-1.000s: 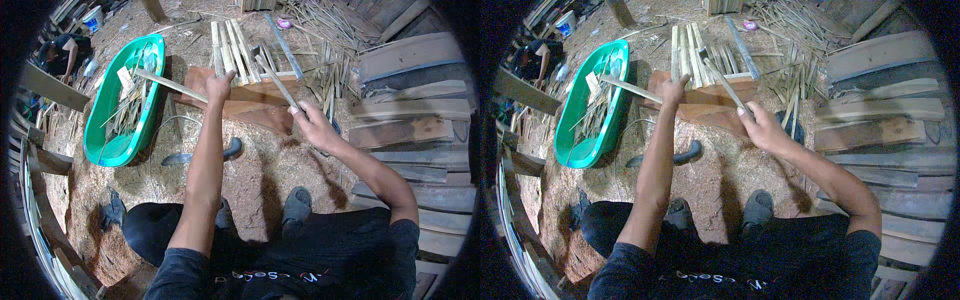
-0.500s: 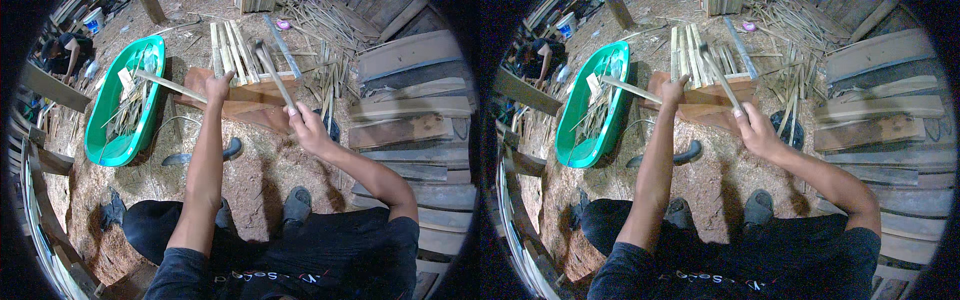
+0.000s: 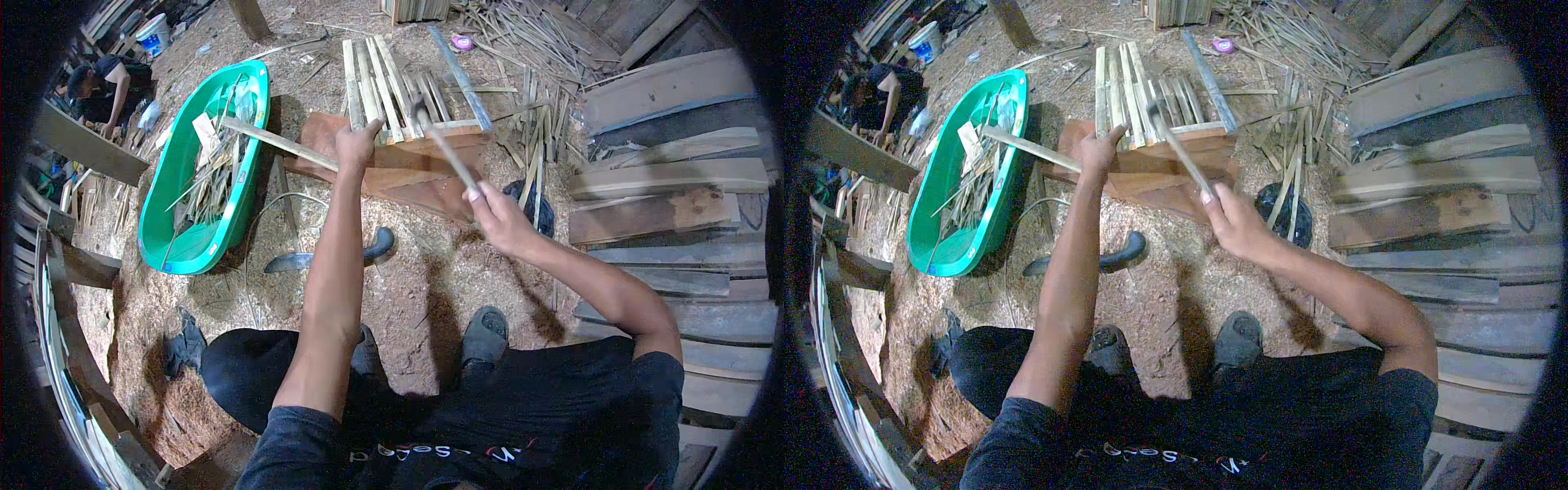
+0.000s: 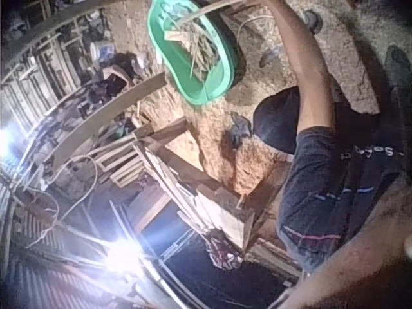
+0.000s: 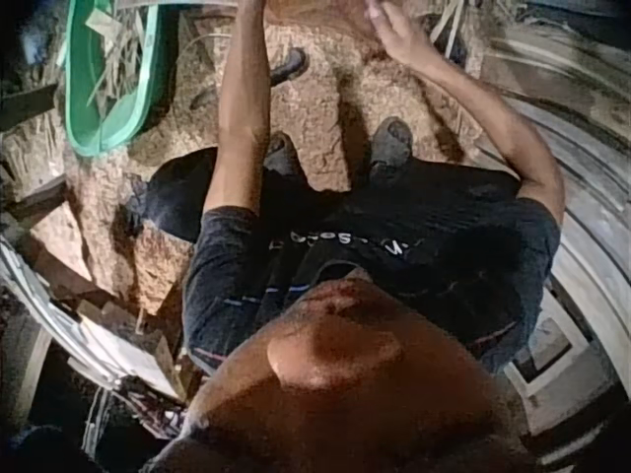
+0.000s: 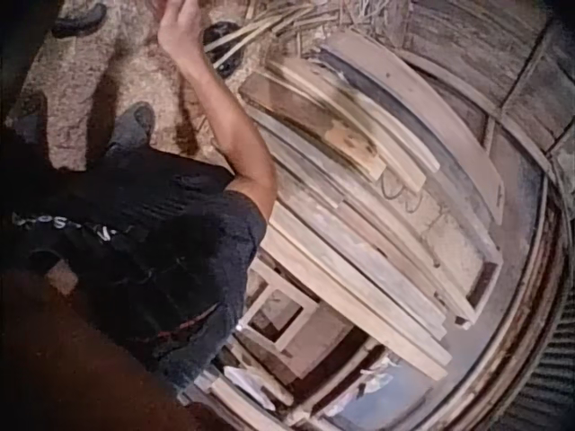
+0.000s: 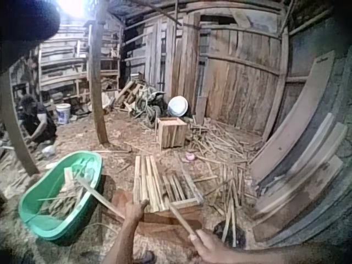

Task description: Hammering small wooden strips onto a frame to assemble a cage.

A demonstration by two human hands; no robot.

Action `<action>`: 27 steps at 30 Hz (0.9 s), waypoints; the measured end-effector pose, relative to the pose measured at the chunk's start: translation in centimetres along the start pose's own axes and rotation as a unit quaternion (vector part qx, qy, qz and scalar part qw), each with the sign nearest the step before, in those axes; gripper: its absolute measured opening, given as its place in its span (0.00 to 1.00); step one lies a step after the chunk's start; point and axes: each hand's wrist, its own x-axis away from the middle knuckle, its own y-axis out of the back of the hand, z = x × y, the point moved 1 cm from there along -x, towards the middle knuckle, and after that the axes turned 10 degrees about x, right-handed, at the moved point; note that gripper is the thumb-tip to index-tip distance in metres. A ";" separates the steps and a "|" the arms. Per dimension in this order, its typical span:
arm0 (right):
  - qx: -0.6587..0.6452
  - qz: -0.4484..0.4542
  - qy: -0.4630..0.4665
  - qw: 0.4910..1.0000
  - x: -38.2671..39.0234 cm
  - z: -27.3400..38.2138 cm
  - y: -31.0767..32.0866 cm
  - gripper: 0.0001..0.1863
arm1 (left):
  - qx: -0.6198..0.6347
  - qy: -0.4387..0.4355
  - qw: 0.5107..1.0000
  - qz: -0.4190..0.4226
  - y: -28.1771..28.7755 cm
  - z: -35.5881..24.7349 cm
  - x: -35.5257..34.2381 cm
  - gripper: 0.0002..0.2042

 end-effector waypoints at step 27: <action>-0.062 -0.150 0.161 0.974 -0.2 4.0 3.0 0.17 | -0.032 0.011 0.999 -0.014 0.5 -1.8 1.0 0.24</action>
